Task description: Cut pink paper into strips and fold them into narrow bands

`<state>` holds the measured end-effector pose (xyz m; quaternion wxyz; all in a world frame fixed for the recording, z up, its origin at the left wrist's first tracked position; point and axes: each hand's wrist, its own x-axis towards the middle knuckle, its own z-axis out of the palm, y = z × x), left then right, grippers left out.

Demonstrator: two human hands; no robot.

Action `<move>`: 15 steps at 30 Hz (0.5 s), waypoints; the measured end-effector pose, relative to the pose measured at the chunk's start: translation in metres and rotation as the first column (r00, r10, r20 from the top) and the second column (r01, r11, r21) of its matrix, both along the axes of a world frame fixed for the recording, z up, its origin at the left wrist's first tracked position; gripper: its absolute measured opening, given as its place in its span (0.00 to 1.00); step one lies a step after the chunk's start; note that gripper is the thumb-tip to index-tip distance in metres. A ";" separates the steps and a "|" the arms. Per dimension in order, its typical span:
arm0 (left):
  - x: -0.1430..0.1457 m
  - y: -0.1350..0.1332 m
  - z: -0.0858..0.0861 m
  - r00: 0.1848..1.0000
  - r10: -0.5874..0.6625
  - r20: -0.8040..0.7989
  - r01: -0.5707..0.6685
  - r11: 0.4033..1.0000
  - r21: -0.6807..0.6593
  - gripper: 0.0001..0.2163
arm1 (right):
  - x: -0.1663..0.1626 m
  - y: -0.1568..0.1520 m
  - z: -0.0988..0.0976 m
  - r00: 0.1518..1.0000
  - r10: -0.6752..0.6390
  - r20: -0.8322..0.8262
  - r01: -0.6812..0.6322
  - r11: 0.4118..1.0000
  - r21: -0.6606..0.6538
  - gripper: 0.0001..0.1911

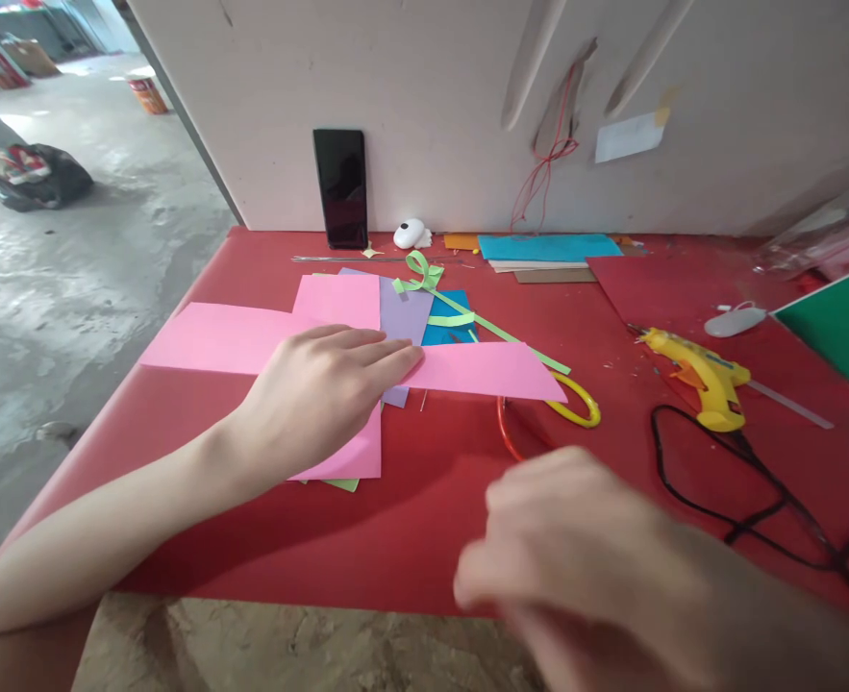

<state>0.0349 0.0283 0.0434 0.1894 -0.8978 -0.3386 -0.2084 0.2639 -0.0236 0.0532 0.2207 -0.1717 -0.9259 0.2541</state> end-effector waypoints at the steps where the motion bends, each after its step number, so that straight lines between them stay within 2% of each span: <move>1: 0.001 -0.002 0.000 1.000 0.004 -0.014 -0.004 1.000 -0.005 0.15 | -0.003 0.008 0.001 0.996 -0.088 -0.030 0.091 0.989 0.120 0.13; 2: 0.003 -0.004 0.000 0.999 0.009 -0.030 -0.009 1.000 -0.011 0.15 | -0.005 0.017 0.001 0.981 -0.181 -0.069 0.193 0.942 0.275 0.14; 3: 0.004 -0.005 0.000 0.999 0.011 -0.048 -0.012 1.000 -0.017 0.15 | -0.007 0.024 0.000 0.958 -0.264 -0.111 0.286 0.852 0.439 0.14; 4: 0.006 -0.007 -0.001 0.998 0.008 -0.066 -0.010 1.000 -0.025 0.15 | -0.008 0.031 -0.001 0.934 -0.327 -0.143 0.347 0.735 0.582 0.12; 5: 0.007 -0.009 -0.002 0.997 0.003 -0.082 -0.006 0.999 -0.033 0.14 | -0.009 0.036 -0.003 0.916 -0.372 -0.153 0.370 0.628 0.684 0.10; 6: 0.008 -0.010 -0.003 0.996 -0.004 -0.095 0.001 0.999 -0.040 0.14 | -0.011 0.040 -0.005 0.908 -0.397 -0.132 0.355 0.565 0.745 0.07; 8: 0.009 -0.012 -0.006 0.993 -0.023 -0.116 0.016 0.998 -0.063 0.12 | -0.013 0.042 -0.010 0.911 -0.408 -0.061 0.289 0.527 0.799 0.07; 15: 0.013 -0.019 -0.009 0.982 -0.058 -0.179 0.026 0.984 -0.176 0.08 | -0.018 0.033 -0.018 0.949 -0.315 -0.035 0.203 0.520 0.830 0.09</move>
